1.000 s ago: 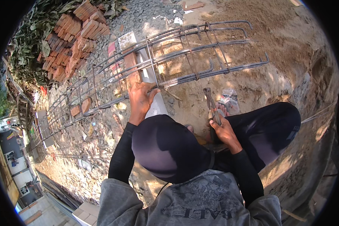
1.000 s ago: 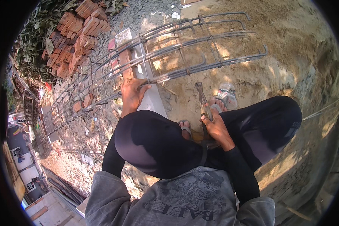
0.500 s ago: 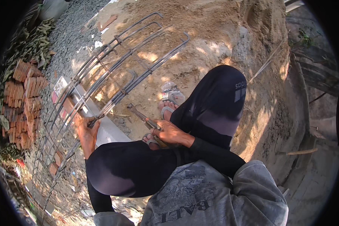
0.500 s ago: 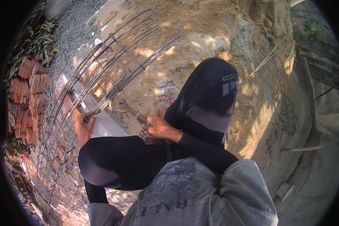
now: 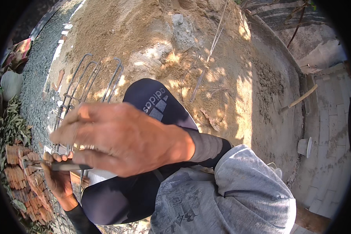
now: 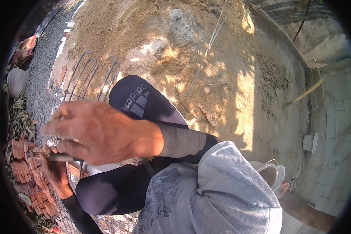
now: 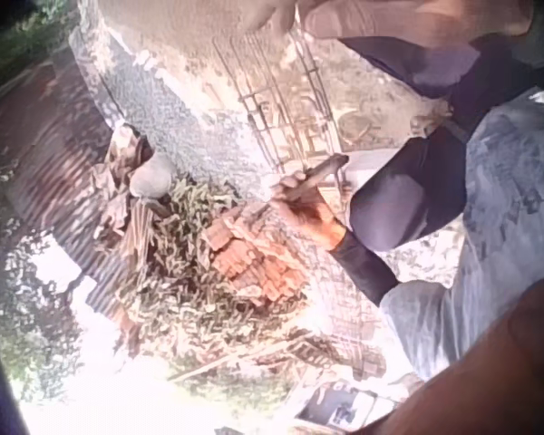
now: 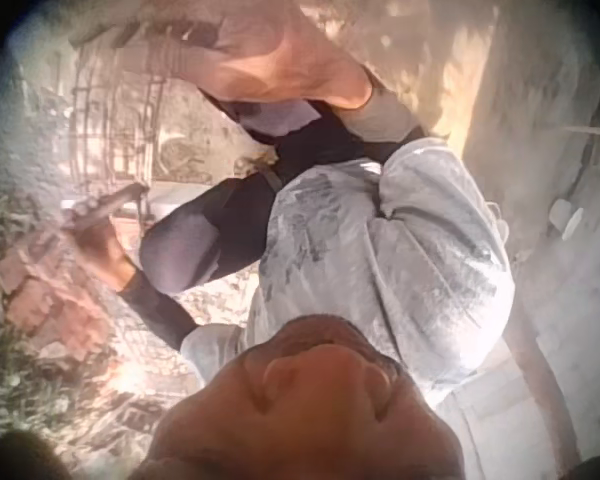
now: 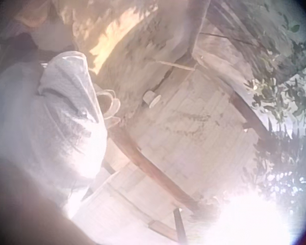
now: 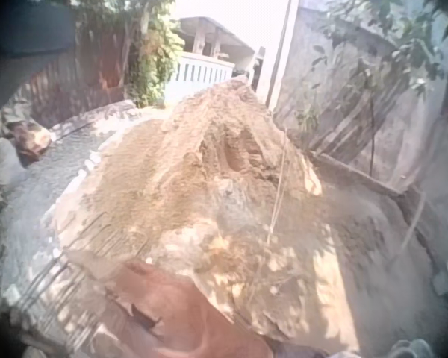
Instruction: The person secures rebar together using thin wire and pliers to assemble a structural cage, then picks up a wooden board.
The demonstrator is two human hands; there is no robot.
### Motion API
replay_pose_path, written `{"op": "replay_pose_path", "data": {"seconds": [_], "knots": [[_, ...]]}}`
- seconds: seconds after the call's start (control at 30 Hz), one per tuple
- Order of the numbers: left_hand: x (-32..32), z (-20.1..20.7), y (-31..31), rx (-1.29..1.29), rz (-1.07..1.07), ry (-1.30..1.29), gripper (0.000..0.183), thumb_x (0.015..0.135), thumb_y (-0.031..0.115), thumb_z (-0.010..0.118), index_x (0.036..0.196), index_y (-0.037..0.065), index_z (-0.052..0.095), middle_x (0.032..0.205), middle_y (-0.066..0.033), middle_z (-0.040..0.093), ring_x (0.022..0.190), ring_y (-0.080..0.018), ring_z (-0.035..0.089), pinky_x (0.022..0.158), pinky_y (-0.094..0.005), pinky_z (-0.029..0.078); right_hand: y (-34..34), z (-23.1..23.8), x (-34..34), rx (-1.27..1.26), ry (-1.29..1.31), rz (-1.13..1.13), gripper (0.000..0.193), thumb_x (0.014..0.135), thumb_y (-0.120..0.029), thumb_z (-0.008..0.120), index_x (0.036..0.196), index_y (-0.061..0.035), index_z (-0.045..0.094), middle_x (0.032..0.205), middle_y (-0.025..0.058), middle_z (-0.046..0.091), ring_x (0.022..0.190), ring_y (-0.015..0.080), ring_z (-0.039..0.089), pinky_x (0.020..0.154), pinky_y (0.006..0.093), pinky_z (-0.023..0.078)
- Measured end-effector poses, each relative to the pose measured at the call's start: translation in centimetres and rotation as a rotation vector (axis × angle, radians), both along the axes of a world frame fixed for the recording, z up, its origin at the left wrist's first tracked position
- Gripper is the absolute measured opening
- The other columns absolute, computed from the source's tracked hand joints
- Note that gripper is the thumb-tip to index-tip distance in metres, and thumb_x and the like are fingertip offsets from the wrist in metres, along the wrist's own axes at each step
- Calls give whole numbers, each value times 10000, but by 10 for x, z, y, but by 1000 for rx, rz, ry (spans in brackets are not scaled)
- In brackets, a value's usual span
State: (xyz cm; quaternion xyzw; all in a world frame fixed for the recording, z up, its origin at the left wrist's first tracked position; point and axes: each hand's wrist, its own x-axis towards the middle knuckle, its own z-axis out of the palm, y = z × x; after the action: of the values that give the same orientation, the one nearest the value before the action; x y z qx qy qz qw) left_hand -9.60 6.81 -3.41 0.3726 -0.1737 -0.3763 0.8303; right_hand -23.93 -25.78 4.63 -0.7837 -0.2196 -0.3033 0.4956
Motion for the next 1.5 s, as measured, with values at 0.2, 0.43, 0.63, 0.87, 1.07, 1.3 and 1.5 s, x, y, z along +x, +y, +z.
{"op": "replay_pose_path", "data": {"seconds": [0.2,0.43,0.63,0.87,1.07,1.3,1.5], "knots": [[-11,-23,78,227,550,59,343,1052,231,537,1307,6,497,1020,-106,545,930,-227,528,913,-391,487,-253,-92,-119,484,631,-829,364,1061,-217,496,1343,-31,629,1040,77,714,882,134,663,794,297,549],[-6,-62,158,147,645,437,376,1003,277,624,1259,7,576,925,-86,570,682,-150,477,572,-255,449,-193,-351,-248,-509,1613,-794,518,924,-387,676,1276,-7,649,1106,173,725,1100,347,670,917,468,517],[-17,-51,130,271,707,408,345,1027,319,605,1227,38,609,818,-53,565,604,-117,478,499,-243,451,-155,-350,-249,-738,1402,-909,401,887,-332,652,1195,-75,651,1242,153,634,1263,371,511,1004,604,410],[-56,-89,135,468,754,390,368,1051,355,559,1276,68,608,772,-41,620,508,-109,430,494,-237,441,-184,-243,-202,-354,1025,-888,314,1006,-287,541,1011,15,628,679,291,596,664,463,634,641,547,471],[-91,-108,146,546,758,321,461,1080,342,491,1414,27,528,842,-11,648,610,-49,533,504,-195,422,-254,-82,-141,-48,427,-1284,305,1080,-283,483,1014,-31,642,733,-33,516,657,92,446,585,310,393],[-59,-142,174,627,708,398,539,1095,396,432,1411,-37,486,600,3,480,413,-72,381,405,-218,375,-211,77,-4,80,242,-1154,267,1080,-318,522,1039,-80,638,681,-93,346,603,5,293,528,225,231],[-38,-143,167,550,700,370,571,1105,382,400,1405,-103,432,653,-40,536,425,-80,405,418,-220,435,-184,71,113,199,-29,-733,197,1081,-233,515,1058,-62,610,697,-63,384,557,31,278,486,245,250]]}}
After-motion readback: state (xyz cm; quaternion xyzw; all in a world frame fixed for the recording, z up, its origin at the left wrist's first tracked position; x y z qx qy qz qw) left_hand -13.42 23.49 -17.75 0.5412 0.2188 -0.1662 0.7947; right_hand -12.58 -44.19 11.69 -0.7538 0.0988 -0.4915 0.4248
